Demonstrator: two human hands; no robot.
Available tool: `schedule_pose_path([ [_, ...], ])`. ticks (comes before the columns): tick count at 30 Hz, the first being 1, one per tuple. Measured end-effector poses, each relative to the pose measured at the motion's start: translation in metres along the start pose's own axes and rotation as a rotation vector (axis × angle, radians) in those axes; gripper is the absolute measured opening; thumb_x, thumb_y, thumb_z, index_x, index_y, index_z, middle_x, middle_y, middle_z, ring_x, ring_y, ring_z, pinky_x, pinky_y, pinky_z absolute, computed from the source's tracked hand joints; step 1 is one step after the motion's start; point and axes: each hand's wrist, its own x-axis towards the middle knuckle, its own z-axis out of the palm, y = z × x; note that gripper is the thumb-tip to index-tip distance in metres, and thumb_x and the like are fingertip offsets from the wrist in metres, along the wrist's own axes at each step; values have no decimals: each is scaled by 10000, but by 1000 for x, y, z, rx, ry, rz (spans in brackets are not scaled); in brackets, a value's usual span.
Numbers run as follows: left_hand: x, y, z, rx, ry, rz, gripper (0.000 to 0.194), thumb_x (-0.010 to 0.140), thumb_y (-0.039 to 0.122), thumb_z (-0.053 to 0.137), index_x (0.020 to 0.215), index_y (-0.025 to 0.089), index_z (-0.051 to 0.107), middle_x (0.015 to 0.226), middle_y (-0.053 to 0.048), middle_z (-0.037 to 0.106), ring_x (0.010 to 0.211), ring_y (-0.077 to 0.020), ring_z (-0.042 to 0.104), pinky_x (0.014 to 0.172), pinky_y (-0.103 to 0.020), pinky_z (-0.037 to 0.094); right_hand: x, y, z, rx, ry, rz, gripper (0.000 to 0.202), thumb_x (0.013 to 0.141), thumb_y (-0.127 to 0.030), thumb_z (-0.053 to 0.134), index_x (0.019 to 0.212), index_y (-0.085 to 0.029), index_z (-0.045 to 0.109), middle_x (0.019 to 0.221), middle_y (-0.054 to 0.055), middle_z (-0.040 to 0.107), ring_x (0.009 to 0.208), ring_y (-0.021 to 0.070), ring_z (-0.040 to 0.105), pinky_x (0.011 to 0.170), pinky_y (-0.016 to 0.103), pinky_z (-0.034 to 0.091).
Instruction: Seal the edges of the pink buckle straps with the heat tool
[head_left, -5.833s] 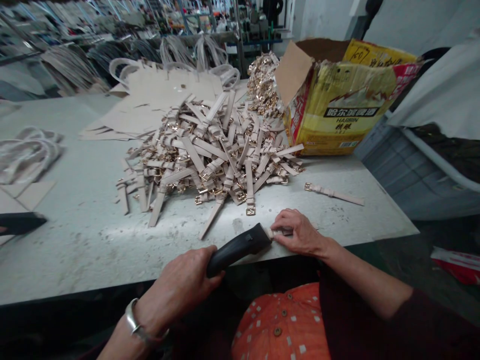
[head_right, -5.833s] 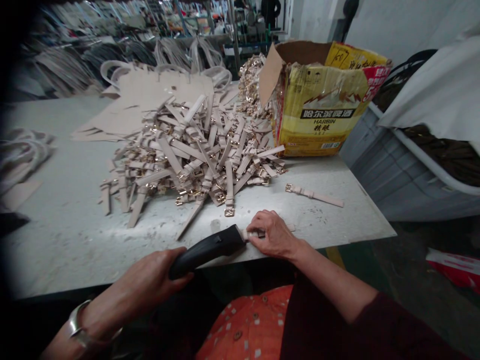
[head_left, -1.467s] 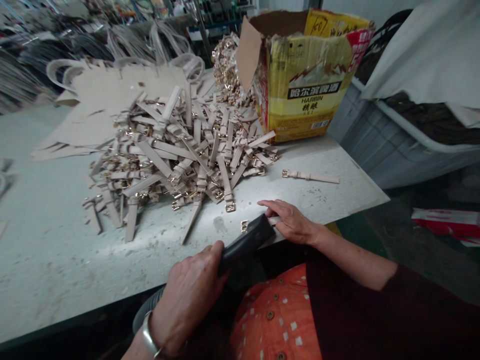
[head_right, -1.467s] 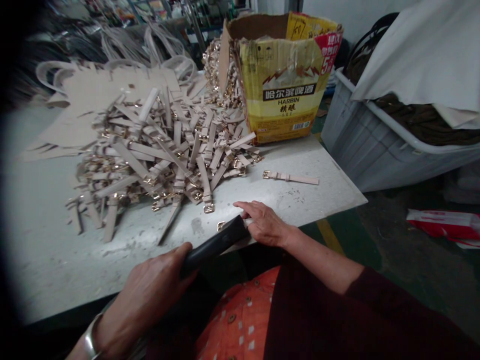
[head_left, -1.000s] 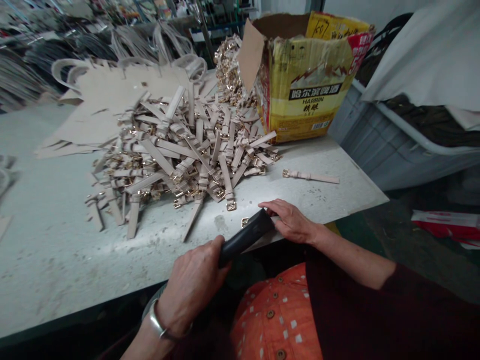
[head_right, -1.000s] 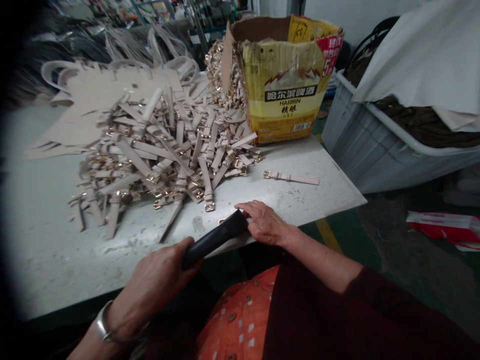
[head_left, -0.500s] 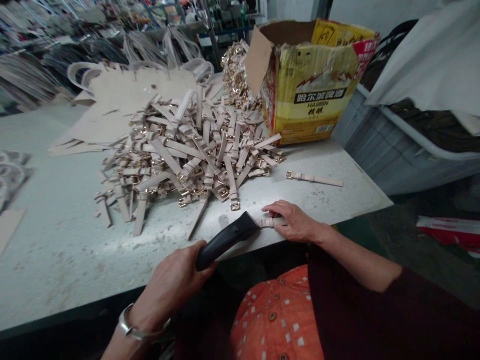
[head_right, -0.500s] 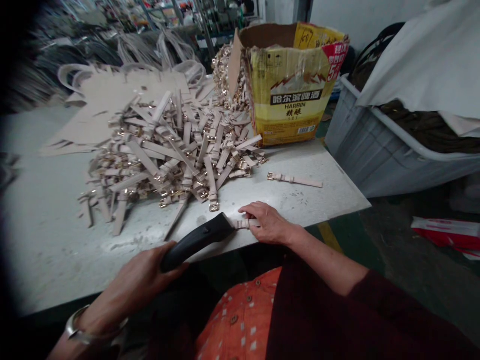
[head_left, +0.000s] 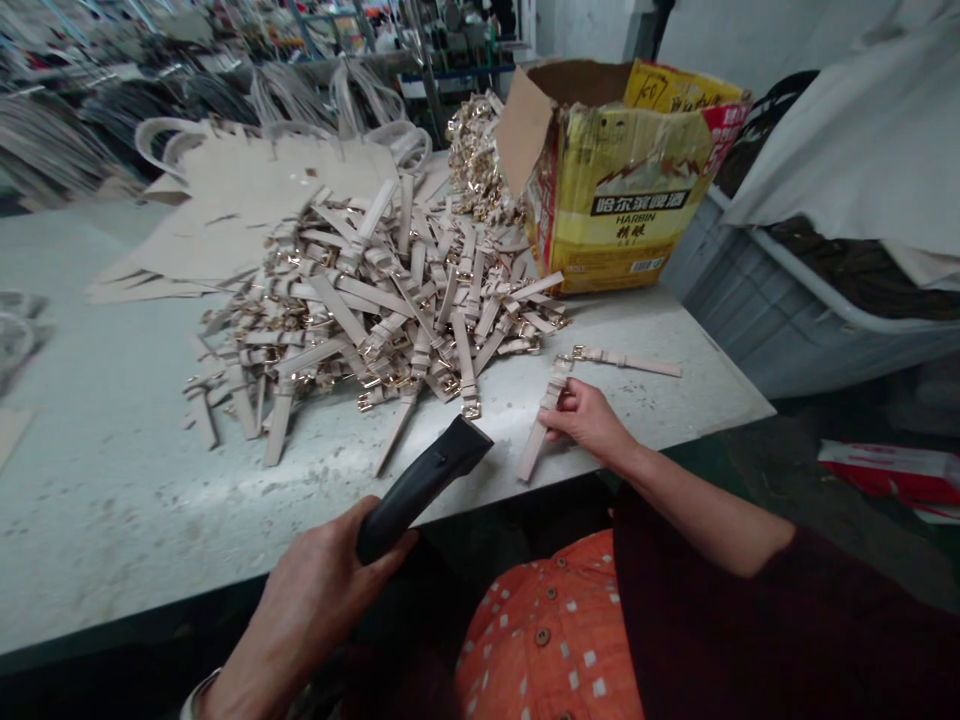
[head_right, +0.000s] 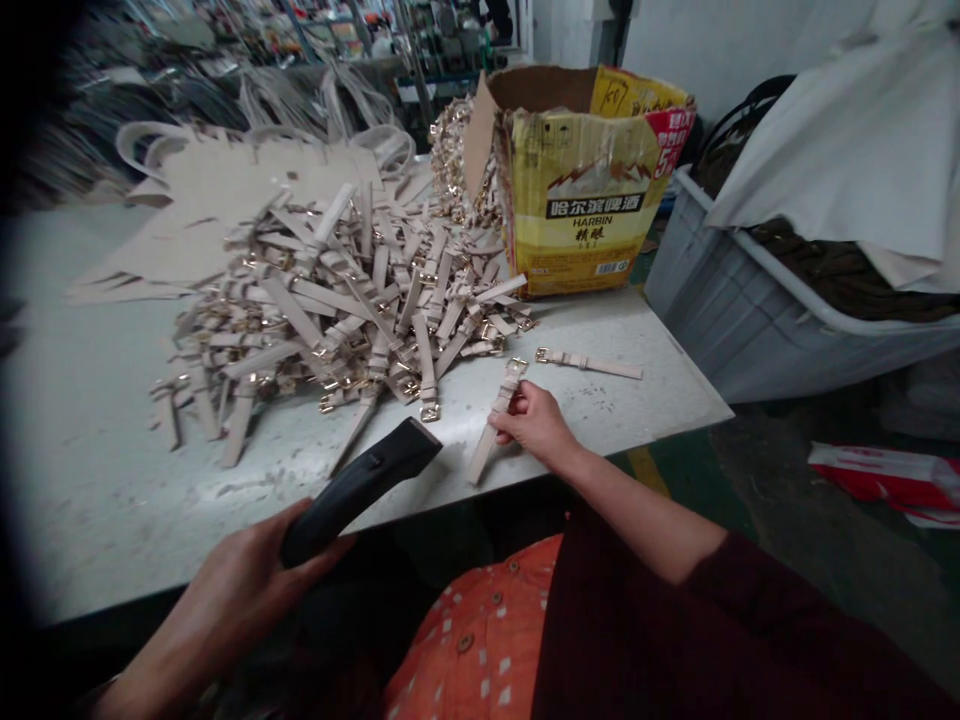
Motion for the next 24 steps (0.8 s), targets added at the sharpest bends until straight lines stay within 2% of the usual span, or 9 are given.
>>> schedule_pose_path([
  [3,-11,-6,5,-40,-28,-29,333,802,533,426,908,244,554,661,18,633,638,-171,605,575,-241,339,-2,8,8,151,113,19,381,573,-255,737,864,-163,509,724,-20,623,609,126,614,504,230,555],
  [8,-19,-3,13,-43,-68,-6,303,798,522,439,902,268,565,691,18,650,662,-178,617,570,-239,329,-2,17,15,159,233,-37,348,569,-268,738,814,-148,521,724,-18,609,594,128,626,502,240,591],
  [12,-12,10,18,-10,-81,23,285,787,491,460,913,261,571,734,-4,666,694,-184,625,581,-238,330,-2,21,16,121,237,-55,350,583,-277,721,833,-160,505,737,-21,601,598,139,635,493,248,598],
  [18,15,34,15,-51,-44,112,259,778,461,485,871,243,589,755,-20,673,683,-165,611,572,-226,318,0,23,16,98,242,-81,355,605,-293,709,855,-162,495,749,-18,593,605,143,632,503,250,595],
  [21,22,34,12,-71,-30,108,283,767,469,500,881,230,601,774,-31,678,677,-165,606,571,-227,320,0,23,15,141,266,-94,373,614,-312,709,875,-163,488,754,-22,587,604,138,628,522,258,598],
  [24,19,23,9,-69,-34,52,293,757,473,513,884,228,610,750,-22,677,675,-167,607,579,-228,327,0,22,14,175,281,-99,392,614,-330,713,884,-164,481,749,-24,586,601,135,622,526,258,596],
])
